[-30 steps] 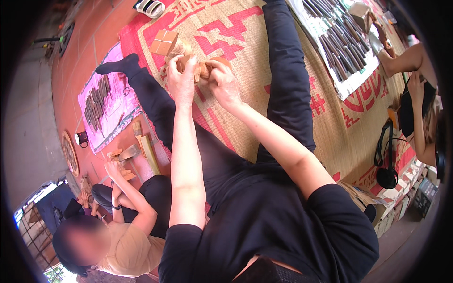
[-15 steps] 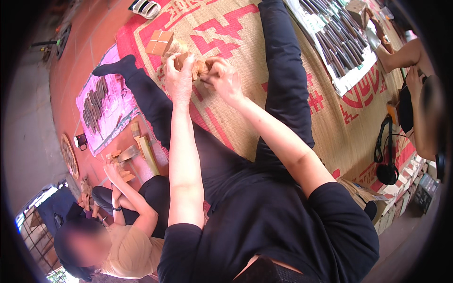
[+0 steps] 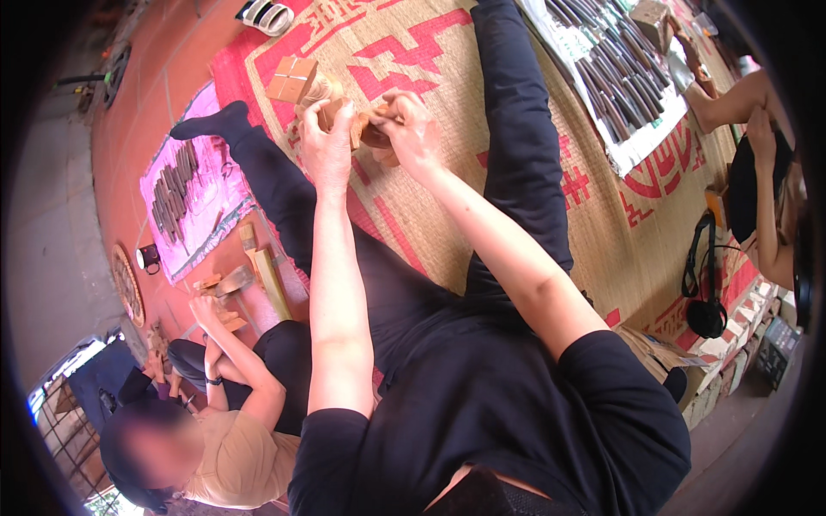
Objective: The person sits on a mat and carves a small wooden object using a knife. They rotate the object frequently to shape different sides. Other people are visible in the background also working on similar wooden items.
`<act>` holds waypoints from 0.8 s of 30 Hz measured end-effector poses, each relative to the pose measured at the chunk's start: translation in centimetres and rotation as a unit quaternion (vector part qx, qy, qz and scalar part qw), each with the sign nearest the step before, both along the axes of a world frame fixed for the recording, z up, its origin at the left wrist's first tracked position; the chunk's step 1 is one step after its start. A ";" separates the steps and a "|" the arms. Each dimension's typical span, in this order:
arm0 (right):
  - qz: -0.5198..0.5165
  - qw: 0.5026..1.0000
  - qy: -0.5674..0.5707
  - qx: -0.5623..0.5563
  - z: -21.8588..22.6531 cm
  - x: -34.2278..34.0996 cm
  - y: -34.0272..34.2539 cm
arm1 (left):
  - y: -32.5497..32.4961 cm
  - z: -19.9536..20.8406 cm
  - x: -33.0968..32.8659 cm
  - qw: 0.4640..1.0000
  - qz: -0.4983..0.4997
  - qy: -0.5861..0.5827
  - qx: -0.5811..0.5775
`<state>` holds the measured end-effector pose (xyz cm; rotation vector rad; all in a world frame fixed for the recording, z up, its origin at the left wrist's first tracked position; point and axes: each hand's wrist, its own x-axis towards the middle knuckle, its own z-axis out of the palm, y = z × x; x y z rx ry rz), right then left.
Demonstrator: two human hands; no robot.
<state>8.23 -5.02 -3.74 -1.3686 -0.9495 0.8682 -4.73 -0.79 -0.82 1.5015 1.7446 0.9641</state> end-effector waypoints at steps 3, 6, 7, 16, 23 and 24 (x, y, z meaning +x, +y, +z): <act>-0.021 0.993 -0.102 0.060 -1.2 -0.9 1.3 | 0.0 0.3 0.3 1.000 -0.006 0.011 0.008; 0.023 0.963 -0.241 0.116 -2.0 -0.9 -1.5 | 0.2 0.5 0.0 1.000 -0.002 0.002 0.013; 0.033 0.975 -0.203 0.086 -2.3 -0.6 -2.0 | 0.0 0.6 -0.1 1.000 -0.001 -0.005 0.012; 0.035 0.958 -0.261 0.113 -2.1 -0.7 -1.7 | -0.6 1.2 1.7 0.984 -0.083 0.132 0.088; 0.103 0.991 -0.082 0.021 -4.4 2.1 -1.0 | 0.7 3.5 0.3 0.869 -0.409 0.256 0.109; 0.143 0.986 -0.091 -0.009 -3.2 3.0 -1.2 | 0.9 4.1 0.1 0.850 -0.432 0.287 0.087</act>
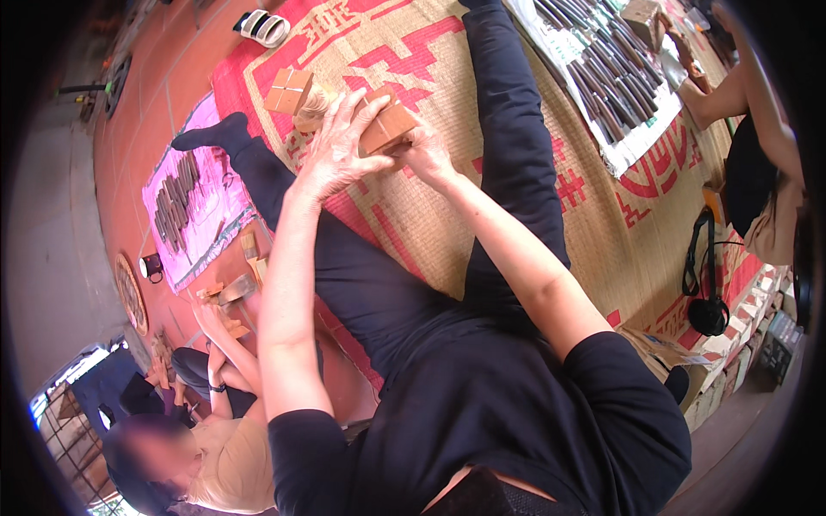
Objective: The person sits on a mat and carves a small wooden object using a knife. They rotate the object frequently to shape different sides. Other people are visible in the background also working on similar wooden items.
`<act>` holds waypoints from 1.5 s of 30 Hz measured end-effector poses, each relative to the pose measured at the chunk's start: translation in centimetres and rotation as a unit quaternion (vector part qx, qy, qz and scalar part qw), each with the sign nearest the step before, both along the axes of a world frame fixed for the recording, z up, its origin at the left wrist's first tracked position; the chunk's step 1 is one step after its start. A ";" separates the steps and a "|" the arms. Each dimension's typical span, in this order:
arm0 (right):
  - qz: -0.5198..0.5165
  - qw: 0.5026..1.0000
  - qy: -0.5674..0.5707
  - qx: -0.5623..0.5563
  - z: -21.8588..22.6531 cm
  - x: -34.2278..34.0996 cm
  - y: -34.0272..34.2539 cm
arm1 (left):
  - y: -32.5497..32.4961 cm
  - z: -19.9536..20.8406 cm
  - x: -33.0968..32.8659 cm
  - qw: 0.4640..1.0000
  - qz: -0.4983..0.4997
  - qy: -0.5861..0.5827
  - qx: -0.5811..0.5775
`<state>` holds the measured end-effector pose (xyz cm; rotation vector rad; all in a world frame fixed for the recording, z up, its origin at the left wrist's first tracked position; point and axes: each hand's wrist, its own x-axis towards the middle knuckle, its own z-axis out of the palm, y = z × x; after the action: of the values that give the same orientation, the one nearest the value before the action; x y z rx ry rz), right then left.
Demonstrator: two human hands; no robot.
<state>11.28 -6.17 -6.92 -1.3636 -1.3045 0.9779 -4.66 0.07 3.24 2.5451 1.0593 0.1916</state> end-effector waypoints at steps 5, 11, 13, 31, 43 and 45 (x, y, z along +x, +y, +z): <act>0.049 0.991 0.112 -0.054 -0.8 1.4 0.9 | 2.1 0.7 0.9 0.958 -0.129 0.146 0.211; 0.015 0.997 0.065 0.032 -1.1 1.5 0.3 | 3.4 0.3 2.1 0.962 -0.192 0.087 0.174; -0.029 0.996 0.052 0.070 -1.6 1.6 -0.3 | 3.4 0.4 1.6 0.966 -0.186 0.086 0.158; -0.139 0.975 0.055 -0.166 2.2 0.8 -0.5 | -3.2 -1.4 -6.0 0.939 0.231 -0.205 -0.152; -0.052 0.996 -0.076 -0.017 2.6 -7.0 1.6 | -6.2 -2.0 -5.0 0.950 0.236 -0.199 -0.054; -0.049 0.994 -0.093 0.016 2.2 -6.7 0.7 | -6.5 -1.6 -4.6 0.949 0.229 -0.203 -0.076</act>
<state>4.63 -5.45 -4.76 -1.5071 -1.3701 0.7741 -9.28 -6.45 1.65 1.9678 1.4040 0.6956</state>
